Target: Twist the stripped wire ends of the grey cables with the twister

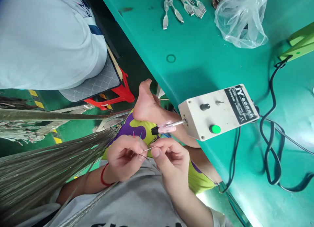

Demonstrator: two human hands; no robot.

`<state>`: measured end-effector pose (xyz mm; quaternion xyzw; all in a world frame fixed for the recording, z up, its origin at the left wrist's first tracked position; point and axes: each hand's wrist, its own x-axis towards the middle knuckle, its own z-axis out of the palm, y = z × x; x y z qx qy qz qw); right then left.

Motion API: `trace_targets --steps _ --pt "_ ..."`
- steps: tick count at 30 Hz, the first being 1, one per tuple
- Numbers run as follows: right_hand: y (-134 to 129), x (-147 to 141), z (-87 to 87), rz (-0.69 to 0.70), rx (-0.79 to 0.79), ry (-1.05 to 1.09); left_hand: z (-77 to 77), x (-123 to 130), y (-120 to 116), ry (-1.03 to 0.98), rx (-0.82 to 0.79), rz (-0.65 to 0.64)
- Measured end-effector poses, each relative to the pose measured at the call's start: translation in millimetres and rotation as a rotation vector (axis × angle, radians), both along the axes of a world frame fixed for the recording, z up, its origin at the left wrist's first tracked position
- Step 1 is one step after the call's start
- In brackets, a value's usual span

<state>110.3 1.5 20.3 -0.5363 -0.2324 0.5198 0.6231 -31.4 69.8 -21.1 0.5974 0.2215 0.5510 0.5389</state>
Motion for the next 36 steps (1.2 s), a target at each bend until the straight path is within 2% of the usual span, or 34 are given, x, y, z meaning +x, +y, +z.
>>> trace_targets --steps 5,8,12,18,21,25,30,36 --pt "10.0 -2.7 5.8 0.037 -0.045 0.271 -1.3 2.1 1.2 -0.010 0.026 0.019" --pt "13.7 -5.0 8.2 0.045 -0.069 0.312 -2.2 3.0 1.6 -0.025 0.030 0.016" --pt "16.4 -5.6 7.1 0.029 -0.060 0.254 -2.6 1.5 4.6 -0.019 0.012 -0.025" --pt "11.7 -4.0 0.9 -0.032 -0.021 -0.067 -2.2 1.3 8.9 0.027 0.150 -0.066" --pt "13.7 -0.1 -3.4 -0.012 -0.011 -0.140 -1.0 2.9 7.6 0.063 0.176 0.020" --pt "30.1 6.5 -6.3 0.002 0.002 -0.122 0.8 -0.7 8.1 0.109 0.158 0.122" --pt "48.7 12.0 -7.8 -0.003 0.008 -0.043 -3.2 -7.8 9.7 0.132 0.015 0.181" --pt "49.9 10.8 -15.1 -0.005 0.105 0.087 0.5 -2.2 13.7 0.167 -0.066 0.237"
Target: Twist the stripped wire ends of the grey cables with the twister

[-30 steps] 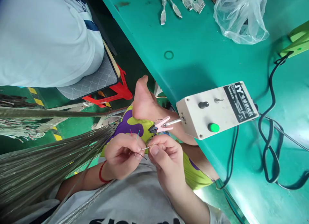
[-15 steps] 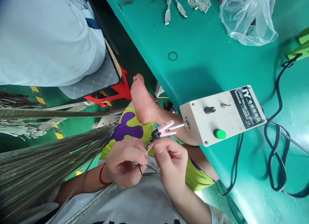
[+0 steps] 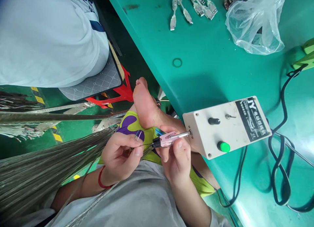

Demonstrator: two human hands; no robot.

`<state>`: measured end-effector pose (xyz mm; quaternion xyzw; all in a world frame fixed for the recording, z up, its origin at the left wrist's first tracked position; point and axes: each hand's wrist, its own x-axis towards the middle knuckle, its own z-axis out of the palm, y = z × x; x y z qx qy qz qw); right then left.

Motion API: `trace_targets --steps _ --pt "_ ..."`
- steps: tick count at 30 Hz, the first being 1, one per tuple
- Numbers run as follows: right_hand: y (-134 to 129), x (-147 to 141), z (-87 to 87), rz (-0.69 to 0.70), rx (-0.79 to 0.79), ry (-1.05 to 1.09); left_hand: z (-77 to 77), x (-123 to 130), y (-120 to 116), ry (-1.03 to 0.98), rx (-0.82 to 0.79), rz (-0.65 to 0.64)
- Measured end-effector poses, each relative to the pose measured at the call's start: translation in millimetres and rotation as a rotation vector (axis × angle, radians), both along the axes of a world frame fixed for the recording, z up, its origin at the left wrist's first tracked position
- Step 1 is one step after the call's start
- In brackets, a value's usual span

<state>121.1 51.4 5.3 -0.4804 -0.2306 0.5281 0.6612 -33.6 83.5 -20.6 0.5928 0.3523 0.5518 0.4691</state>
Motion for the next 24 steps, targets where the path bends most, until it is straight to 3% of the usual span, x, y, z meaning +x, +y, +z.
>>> trace_targets --steps 8,17,20,24 --pt "-2.9 -1.1 -3.6 -0.023 -0.041 -0.011 -0.5 5.0 2.5 0.061 0.015 0.018" --pt "0.7 -1.3 -4.0 0.047 0.033 0.059 -2.5 6.7 1.7 0.045 0.011 -0.018" --pt "-8.2 8.8 -7.4 0.152 0.017 -0.076 -7.0 5.1 -1.1 -0.004 -0.050 -0.076" --pt "-45.1 30.0 2.9 0.314 0.026 -0.465 -16.8 2.5 -6.3 -0.057 -0.113 -0.112"
